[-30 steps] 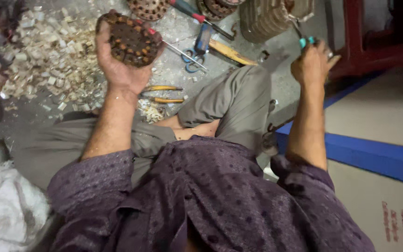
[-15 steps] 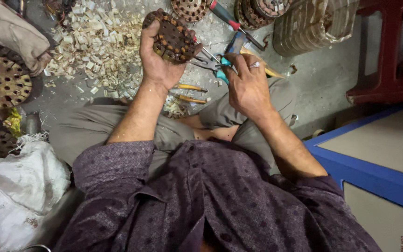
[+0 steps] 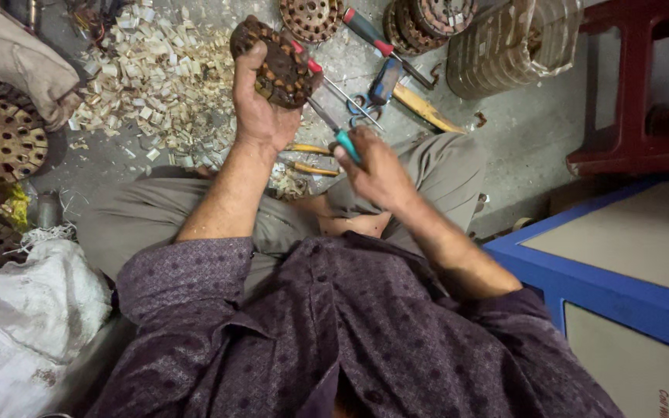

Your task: The person sits on the floor and uses pliers and a screwdriver to remove insulation and adjust copper windings on a circular electrical component. They repeatedly pull and cut material from the component while surrounded by similar parts and debris.

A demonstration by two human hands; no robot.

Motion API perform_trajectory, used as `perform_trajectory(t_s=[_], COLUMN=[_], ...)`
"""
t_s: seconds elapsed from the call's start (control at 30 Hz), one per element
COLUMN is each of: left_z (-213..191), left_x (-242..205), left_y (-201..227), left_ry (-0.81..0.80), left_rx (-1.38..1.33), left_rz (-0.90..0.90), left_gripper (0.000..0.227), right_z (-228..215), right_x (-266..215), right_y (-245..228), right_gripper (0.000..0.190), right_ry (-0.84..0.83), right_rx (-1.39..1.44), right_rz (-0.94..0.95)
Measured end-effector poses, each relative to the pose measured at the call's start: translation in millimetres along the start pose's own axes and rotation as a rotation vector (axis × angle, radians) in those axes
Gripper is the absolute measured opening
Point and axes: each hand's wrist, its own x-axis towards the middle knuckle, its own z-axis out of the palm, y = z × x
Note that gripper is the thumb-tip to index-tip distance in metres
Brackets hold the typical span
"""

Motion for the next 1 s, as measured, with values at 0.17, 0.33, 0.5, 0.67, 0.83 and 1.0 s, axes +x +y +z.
perform_trajectory(t_s=[0.17,0.33,0.5,0.67,0.83,1.0], left_z=[-1.6,-9.2,-14.7,-9.0,7.4,13.0], left_x=[-1.0,0.1,-0.4,-1.5,-8.4,-9.2], left_y=[-9.2,-12.6,-19.0,-12.0,4.5,10.8], left_ry=[0.058,0.072,0.066,-0.001,-0.132,-0.155], left_rx=[0.051,0.091,0.164,0.093,-0.014,0.008], left_rz=[0.027,0.043,0.059,0.000,-0.084,-0.110], left_gripper=[0.045,0.044,0.049,0.062,0.067,0.072], right_z=[27.0,30.6,43.5,41.8,7.8,-17.9], right_x=[-4.7,0.7,8.1,22.7,23.2,0.7], right_y=[-8.8,-7.8,-2.0,24.4,53.0,70.7], right_gripper=[0.029,0.028,0.036,0.051,0.051,0.041], right_ry=[0.464,0.176,0.406,0.104,-0.422,-0.206], right_rx=[-0.332,-0.022,-0.323,0.012,1.678,1.728], right_rz=[-0.272,-0.021,-0.180,0.082,0.461,0.070])
